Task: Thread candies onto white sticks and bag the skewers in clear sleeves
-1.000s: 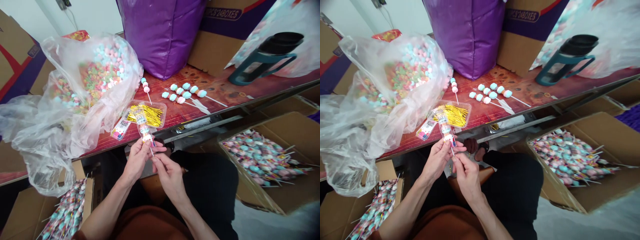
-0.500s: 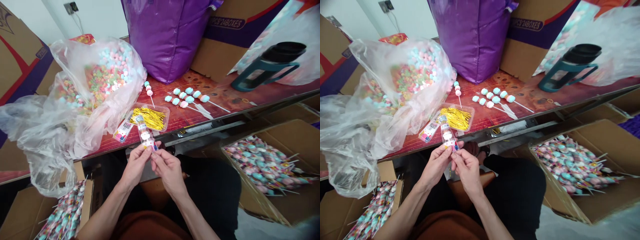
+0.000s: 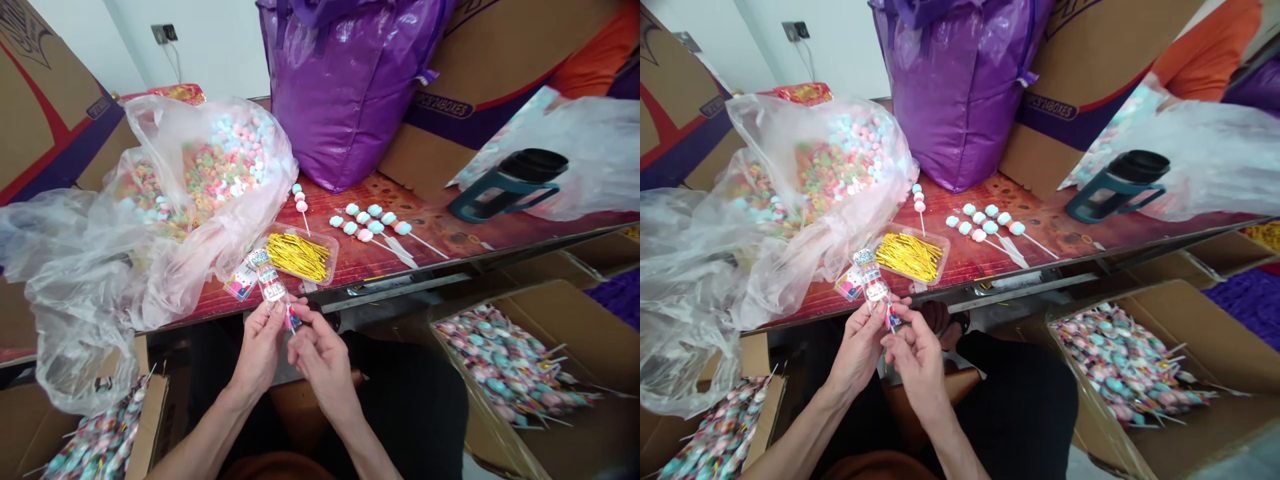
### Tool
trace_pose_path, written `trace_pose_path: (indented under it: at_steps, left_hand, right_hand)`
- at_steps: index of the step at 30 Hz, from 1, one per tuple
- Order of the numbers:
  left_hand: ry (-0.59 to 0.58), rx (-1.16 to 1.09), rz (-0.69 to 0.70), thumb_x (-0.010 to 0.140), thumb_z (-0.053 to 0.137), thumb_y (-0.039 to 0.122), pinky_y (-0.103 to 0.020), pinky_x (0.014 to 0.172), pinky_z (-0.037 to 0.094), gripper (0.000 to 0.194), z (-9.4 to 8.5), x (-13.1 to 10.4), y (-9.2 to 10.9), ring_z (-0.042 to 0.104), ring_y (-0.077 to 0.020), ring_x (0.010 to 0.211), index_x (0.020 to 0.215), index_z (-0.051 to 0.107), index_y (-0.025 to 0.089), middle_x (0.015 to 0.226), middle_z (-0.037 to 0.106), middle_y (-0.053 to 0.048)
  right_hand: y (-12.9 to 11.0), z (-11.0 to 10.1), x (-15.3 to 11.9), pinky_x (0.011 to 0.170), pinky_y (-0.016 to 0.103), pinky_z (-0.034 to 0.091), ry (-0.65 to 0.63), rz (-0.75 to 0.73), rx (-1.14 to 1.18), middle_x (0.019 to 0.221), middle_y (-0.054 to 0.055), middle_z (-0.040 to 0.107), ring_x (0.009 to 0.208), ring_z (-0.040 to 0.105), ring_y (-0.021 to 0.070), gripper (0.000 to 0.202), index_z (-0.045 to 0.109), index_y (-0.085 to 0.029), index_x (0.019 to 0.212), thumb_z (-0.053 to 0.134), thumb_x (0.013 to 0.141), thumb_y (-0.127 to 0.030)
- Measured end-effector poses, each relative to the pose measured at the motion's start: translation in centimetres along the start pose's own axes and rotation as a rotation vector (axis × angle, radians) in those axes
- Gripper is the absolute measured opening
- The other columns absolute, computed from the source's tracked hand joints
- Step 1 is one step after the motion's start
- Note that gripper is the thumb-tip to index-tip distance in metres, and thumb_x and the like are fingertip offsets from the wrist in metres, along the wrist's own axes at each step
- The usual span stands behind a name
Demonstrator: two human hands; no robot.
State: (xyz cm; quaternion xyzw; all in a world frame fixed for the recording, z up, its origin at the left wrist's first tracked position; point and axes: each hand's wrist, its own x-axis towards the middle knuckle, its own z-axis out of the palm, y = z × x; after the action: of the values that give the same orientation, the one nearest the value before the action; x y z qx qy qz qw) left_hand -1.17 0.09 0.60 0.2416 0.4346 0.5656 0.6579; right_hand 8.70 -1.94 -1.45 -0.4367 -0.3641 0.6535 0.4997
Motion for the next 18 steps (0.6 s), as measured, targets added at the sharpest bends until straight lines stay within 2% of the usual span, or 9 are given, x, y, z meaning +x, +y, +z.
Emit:
trace_pose_path:
  at_steps: [2, 5, 8, 9, 11, 13, 14, 16, 18]
  left_hand:
    - [-0.016, -0.018, 0.017, 0.080, 0.077, 0.039, -0.023, 0.066, 0.050, 0.029, -0.2, -0.1, 0.4, 0.067, -0.0192, 0.090, 0.097, 0.073, 0.015, 0.100, 0.074, -0.011]
    - [-0.088, -0.116, -0.016, 0.083, 0.074, 0.039, -0.025, 0.067, 0.051, 0.031, -0.7, -0.1, 1.6, 0.063, -0.0163, 0.080, 0.104, 0.072, 0.016, 0.092, 0.071, -0.008]
    - [-0.064, -0.218, 0.035, 0.084, 0.073, 0.037, -0.023, 0.060, 0.045, 0.028, -1.5, 0.3, 2.7, 0.053, -0.0114, 0.067, 0.103, 0.070, 0.016, 0.074, 0.058, -0.001]
    - [-0.022, -0.229, 0.082, 0.084, 0.074, 0.035, -0.021, 0.059, 0.043, 0.027, -1.7, 0.4, 3.0, 0.048, -0.0098, 0.064, 0.101, 0.070, 0.015, 0.069, 0.051, 0.001]
    - [0.069, -0.204, 0.141, 0.082, 0.076, 0.034, -0.020, 0.058, 0.038, 0.027, -2.2, 0.8, 3.2, 0.039, -0.0074, 0.061, 0.097, 0.070, 0.013, 0.064, 0.041, 0.004]
    - [0.119, -0.146, 0.098, 0.079, 0.077, 0.035, -0.019, 0.055, 0.031, 0.031, -2.5, 0.9, 3.2, 0.030, -0.0062, 0.058, 0.096, 0.069, 0.011, 0.064, 0.036, 0.005]
    - [0.117, -0.125, 0.049, 0.078, 0.077, 0.036, -0.019, 0.053, 0.028, 0.032, -2.6, 0.9, 3.1, 0.027, -0.0061, 0.057, 0.095, 0.068, 0.011, 0.064, 0.035, 0.005]
    - [0.086, -0.131, -0.044, 0.077, 0.077, 0.040, -0.021, 0.053, 0.025, 0.034, -2.8, 0.7, 3.0, 0.024, -0.0065, 0.057, 0.090, 0.065, 0.011, 0.064, 0.035, 0.005]
    - [0.048, -0.171, -0.102, 0.075, 0.076, 0.045, -0.022, 0.054, 0.027, 0.036, -2.8, 0.6, 3.0, 0.026, -0.0068, 0.057, 0.082, 0.060, 0.013, 0.065, 0.038, 0.004]
  right_hand:
    - [-0.6, 0.5, 0.3, 0.045, 0.018, 0.026, 0.017, -0.033, -0.043, 0.053, -0.008, 0.044, 0.047, 0.032, 0.0060, 0.029, 0.062, -0.017, 0.095, 0.062, 0.091, -0.046]
    - [-2.2, 1.3, 0.9, 0.046, 0.020, 0.024, -0.055, -0.030, -0.160, 0.048, -0.009, 0.036, 0.044, 0.028, 0.0063, 0.037, 0.051, -0.019, 0.071, 0.050, 0.097, -0.046]
    - [-4.8, 1.6, 2.2, 0.054, 0.022, 0.032, -0.269, -0.118, -0.625, 0.055, -0.003, 0.053, 0.049, 0.043, 0.0090, 0.033, 0.053, -0.019, 0.068, 0.046, 0.098, -0.030]
    - [-5.7, 1.6, 2.9, 0.058, 0.023, 0.034, -0.288, -0.186, -0.827, 0.061, -0.001, 0.058, 0.056, 0.050, 0.0109, 0.029, 0.057, -0.018, 0.069, 0.047, 0.096, -0.024]
    - [-7.4, 1.6, 5.1, 0.067, 0.025, 0.038, -0.169, -0.327, -1.182, 0.075, 0.004, 0.066, 0.071, 0.059, 0.0153, 0.025, 0.065, -0.017, 0.076, 0.047, 0.093, -0.016]
    - [-8.5, 1.5, 8.0, 0.072, 0.026, 0.040, 0.056, -0.390, -1.415, 0.090, 0.009, 0.070, 0.083, 0.062, 0.0188, 0.027, 0.070, -0.016, 0.089, 0.044, 0.096, -0.017]
    - [-8.8, 1.5, 9.6, 0.072, 0.027, 0.041, 0.126, -0.385, -1.507, 0.096, 0.010, 0.070, 0.086, 0.063, 0.0199, 0.028, 0.071, -0.017, 0.096, 0.043, 0.098, -0.019]
    - [-8.8, 1.5, 12.5, 0.071, 0.028, 0.042, 0.162, -0.332, -1.658, 0.103, 0.011, 0.070, 0.088, 0.065, 0.0216, 0.030, 0.072, -0.020, 0.108, 0.044, 0.098, -0.023]
    - [-8.4, 1.5, 14.5, 0.069, 0.028, 0.042, 0.131, -0.267, -1.755, 0.105, 0.009, 0.071, 0.089, 0.066, 0.0224, 0.032, 0.071, -0.025, 0.116, 0.044, 0.098, -0.023]
